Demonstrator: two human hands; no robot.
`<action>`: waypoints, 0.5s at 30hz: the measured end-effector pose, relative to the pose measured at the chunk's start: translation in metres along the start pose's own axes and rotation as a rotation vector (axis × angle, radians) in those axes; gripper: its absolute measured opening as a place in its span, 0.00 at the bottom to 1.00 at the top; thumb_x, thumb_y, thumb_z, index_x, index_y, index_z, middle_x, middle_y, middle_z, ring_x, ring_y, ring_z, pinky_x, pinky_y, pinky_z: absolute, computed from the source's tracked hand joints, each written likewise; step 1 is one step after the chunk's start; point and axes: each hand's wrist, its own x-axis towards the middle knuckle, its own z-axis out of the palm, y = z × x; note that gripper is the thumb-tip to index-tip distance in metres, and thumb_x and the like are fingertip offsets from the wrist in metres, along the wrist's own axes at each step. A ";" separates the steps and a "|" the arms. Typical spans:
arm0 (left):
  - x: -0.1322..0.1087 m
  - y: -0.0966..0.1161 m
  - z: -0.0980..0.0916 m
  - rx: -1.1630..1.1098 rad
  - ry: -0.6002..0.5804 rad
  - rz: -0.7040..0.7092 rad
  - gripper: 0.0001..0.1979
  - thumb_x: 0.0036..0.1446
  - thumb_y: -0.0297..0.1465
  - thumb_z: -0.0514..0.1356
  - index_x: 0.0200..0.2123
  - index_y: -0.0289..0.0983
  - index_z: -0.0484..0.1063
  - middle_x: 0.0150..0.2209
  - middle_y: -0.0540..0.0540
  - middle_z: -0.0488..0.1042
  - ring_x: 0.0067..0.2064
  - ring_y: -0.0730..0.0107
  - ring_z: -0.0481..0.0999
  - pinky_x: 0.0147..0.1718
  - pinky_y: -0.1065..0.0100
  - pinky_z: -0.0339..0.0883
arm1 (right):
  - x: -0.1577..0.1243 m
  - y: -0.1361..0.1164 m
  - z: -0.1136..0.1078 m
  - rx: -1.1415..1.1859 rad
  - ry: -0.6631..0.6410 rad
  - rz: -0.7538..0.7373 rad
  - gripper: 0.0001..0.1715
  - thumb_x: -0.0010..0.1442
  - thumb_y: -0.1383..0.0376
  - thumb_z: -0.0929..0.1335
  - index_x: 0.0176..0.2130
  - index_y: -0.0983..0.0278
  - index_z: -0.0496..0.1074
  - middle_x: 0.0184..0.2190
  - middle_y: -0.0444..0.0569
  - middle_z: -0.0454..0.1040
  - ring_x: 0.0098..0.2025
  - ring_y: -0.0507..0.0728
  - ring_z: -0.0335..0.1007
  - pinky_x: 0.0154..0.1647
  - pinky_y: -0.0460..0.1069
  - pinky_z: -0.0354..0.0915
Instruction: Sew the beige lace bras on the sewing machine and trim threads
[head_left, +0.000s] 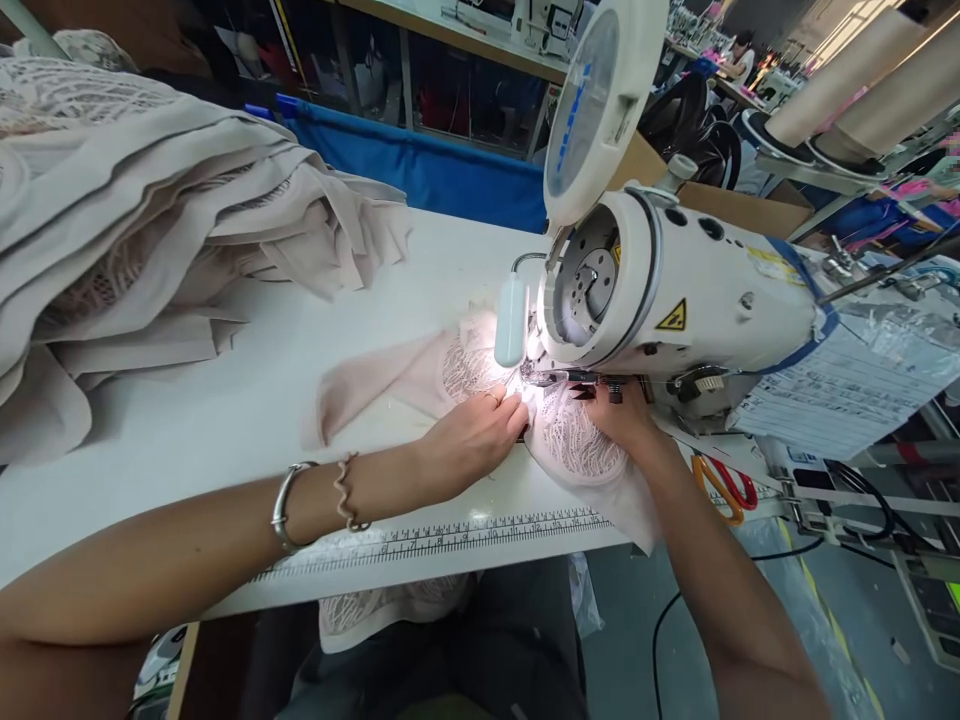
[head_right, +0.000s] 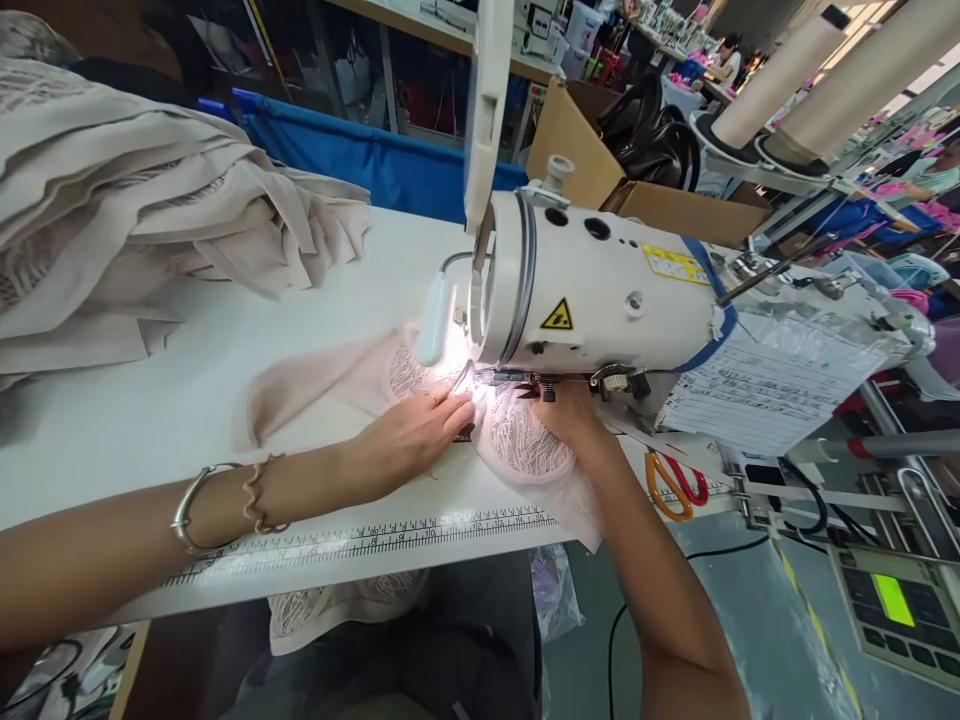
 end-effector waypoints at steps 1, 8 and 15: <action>0.000 -0.002 0.000 -0.010 -0.002 -0.004 0.19 0.54 0.10 0.48 0.42 0.30 0.70 0.44 0.37 0.73 0.36 0.61 0.65 0.31 0.62 0.55 | -0.001 0.001 -0.001 -0.012 -0.022 -0.007 0.17 0.64 0.64 0.66 0.47 0.69 0.79 0.44 0.63 0.82 0.51 0.71 0.75 0.56 0.60 0.68; 0.000 -0.012 0.003 -0.033 0.083 -0.047 0.16 0.58 0.14 0.50 0.44 0.31 0.71 0.50 0.35 0.74 0.38 0.59 0.68 0.34 0.61 0.55 | -0.015 -0.009 -0.015 0.139 -0.124 -0.191 0.32 0.60 0.75 0.63 0.58 0.54 0.75 0.44 0.46 0.82 0.48 0.60 0.76 0.51 0.52 0.68; -0.002 -0.018 0.002 0.079 0.084 -0.029 0.22 0.57 0.14 0.51 0.53 0.31 0.69 0.54 0.36 0.75 0.42 0.56 0.71 0.36 0.61 0.56 | -0.016 -0.012 0.002 0.274 -0.158 -0.283 0.42 0.57 0.79 0.59 0.64 0.53 0.69 0.40 0.47 0.80 0.44 0.57 0.75 0.44 0.50 0.72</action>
